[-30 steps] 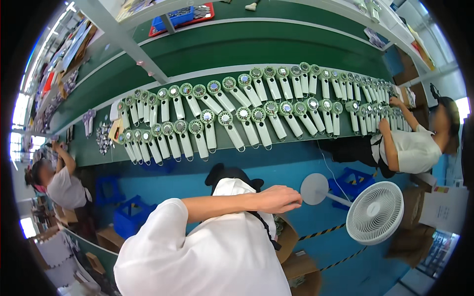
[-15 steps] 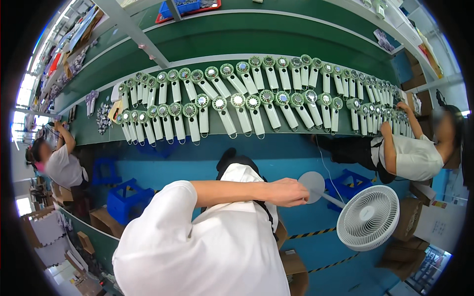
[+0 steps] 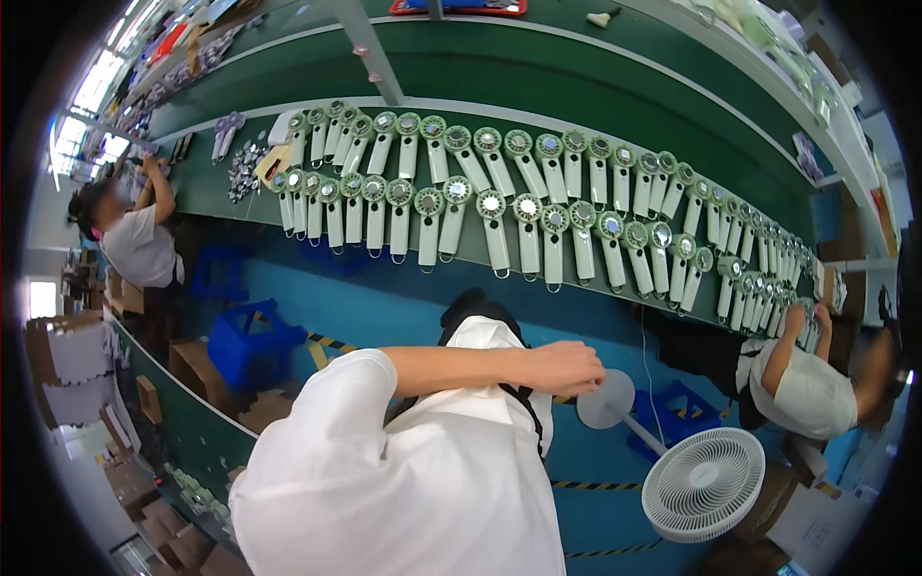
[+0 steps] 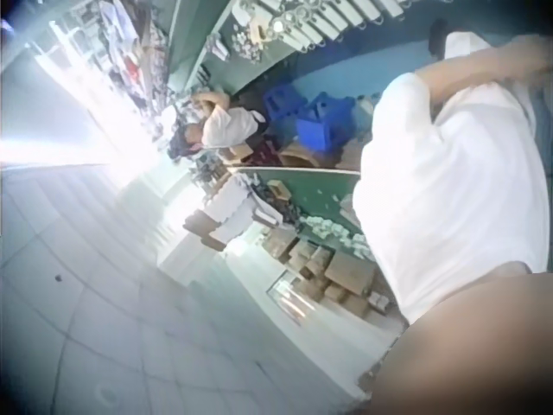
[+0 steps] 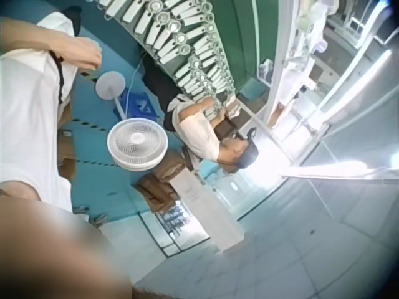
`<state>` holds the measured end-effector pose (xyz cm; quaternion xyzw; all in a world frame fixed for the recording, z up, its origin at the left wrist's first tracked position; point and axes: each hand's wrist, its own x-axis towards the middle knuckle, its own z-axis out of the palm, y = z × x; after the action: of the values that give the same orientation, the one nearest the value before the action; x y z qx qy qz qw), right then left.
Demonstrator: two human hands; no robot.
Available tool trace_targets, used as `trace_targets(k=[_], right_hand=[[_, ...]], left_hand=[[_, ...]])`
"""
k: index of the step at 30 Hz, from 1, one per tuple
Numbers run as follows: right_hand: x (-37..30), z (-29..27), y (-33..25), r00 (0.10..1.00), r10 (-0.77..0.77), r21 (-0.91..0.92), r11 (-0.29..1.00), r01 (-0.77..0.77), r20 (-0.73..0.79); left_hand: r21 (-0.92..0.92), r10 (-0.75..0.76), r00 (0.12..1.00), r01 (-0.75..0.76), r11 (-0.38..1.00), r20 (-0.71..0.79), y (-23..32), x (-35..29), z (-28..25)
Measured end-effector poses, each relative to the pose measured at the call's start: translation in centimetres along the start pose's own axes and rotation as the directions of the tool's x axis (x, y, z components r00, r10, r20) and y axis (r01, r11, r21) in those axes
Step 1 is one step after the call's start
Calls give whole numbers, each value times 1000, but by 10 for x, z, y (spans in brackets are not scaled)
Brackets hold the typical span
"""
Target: Apply circular labels or components to a row of handheld fans on an assembly line.
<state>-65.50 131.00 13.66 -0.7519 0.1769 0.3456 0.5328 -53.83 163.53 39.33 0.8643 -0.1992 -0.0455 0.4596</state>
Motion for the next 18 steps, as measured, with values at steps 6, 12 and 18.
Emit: trace_targets(k=[6, 12, 18], right_hand=[[0, 18, -23, 1000, 4, -23, 1000, -4, 17], [-7, 38, -35, 1000, 24, -28, 999, -24, -3], [-17, 53, -35, 996, 59, -14, 998, -60, -69]], left_hand=[[165, -398, 841, 480, 862, -367, -103, -63, -75], [216, -363, 559, 717, 662, -746, -213, -152, -136], [188, -361, 595, 665, 722, -718, -250, -163, -160]])
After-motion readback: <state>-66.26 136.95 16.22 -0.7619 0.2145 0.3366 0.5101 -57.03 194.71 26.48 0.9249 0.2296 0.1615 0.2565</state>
